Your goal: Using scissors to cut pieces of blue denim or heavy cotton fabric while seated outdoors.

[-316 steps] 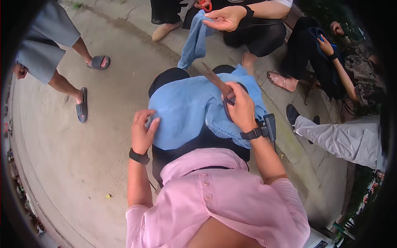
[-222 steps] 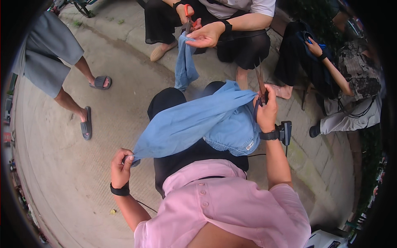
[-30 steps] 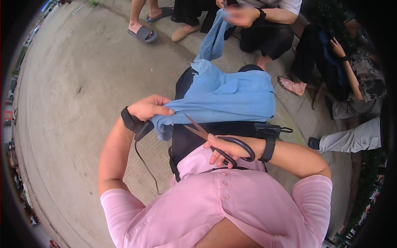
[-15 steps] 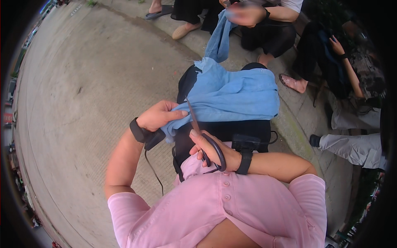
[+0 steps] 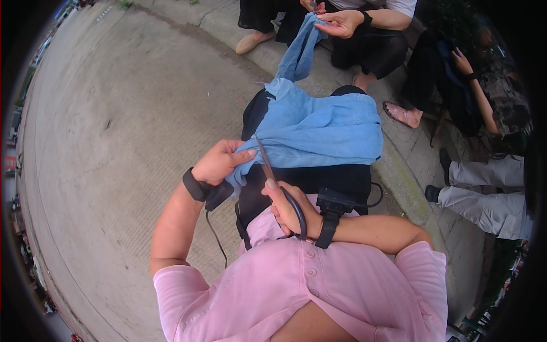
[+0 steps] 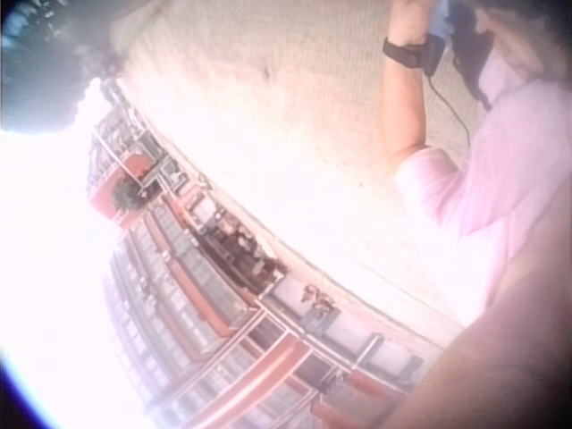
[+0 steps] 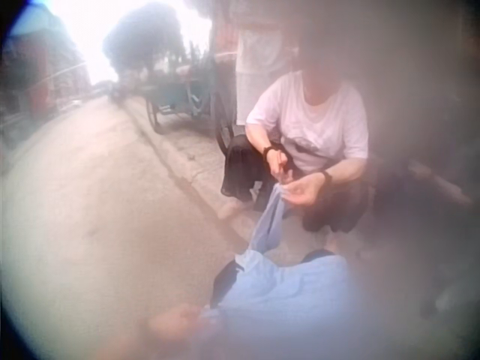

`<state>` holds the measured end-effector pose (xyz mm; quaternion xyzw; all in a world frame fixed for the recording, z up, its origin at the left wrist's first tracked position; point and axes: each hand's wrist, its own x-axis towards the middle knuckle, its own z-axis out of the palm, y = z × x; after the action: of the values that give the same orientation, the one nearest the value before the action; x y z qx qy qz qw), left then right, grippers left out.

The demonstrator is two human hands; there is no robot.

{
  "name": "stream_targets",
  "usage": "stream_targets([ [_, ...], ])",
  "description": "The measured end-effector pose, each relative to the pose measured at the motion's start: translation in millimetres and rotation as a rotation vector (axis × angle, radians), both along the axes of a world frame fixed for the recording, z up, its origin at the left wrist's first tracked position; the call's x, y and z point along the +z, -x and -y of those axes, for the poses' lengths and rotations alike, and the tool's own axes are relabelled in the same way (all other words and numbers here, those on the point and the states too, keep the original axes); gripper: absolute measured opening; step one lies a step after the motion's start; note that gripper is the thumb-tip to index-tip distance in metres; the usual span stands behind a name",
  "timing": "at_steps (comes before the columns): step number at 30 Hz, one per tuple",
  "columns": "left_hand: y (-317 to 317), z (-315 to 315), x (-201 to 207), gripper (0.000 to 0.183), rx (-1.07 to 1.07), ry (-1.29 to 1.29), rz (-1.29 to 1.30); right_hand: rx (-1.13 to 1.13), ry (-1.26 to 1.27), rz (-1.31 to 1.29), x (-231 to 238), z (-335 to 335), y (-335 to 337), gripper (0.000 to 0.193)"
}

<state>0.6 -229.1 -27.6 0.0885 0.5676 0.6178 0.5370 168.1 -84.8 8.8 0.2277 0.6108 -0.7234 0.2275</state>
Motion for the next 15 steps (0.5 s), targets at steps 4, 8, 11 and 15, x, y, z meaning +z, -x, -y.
stream_targets([
  [4, -2.9, -1.7, 0.9, 0.024, 0.038, -0.024, -0.004, 0.008, -0.008, -0.023, 0.6, -3.2, -0.8, 0.067],
  [8, -4.8, -1.4, 1.7, 0.022, 0.052, 0.027, -0.088, 0.045, -0.010, -0.044, -0.3, -4.5, 1.5, 0.066],
  [11, -5.0, -1.5, 4.6, 0.021, 0.029, 0.041, -0.086, 0.061, 0.027, -0.053, -10.4, -4.5, 4.6, 0.069],
  [15, -7.3, -2.0, -2.1, 0.022, 0.033, -0.017, -0.061, 0.078, 0.076, -0.007, -9.0, -4.0, 8.6, 0.075],
])
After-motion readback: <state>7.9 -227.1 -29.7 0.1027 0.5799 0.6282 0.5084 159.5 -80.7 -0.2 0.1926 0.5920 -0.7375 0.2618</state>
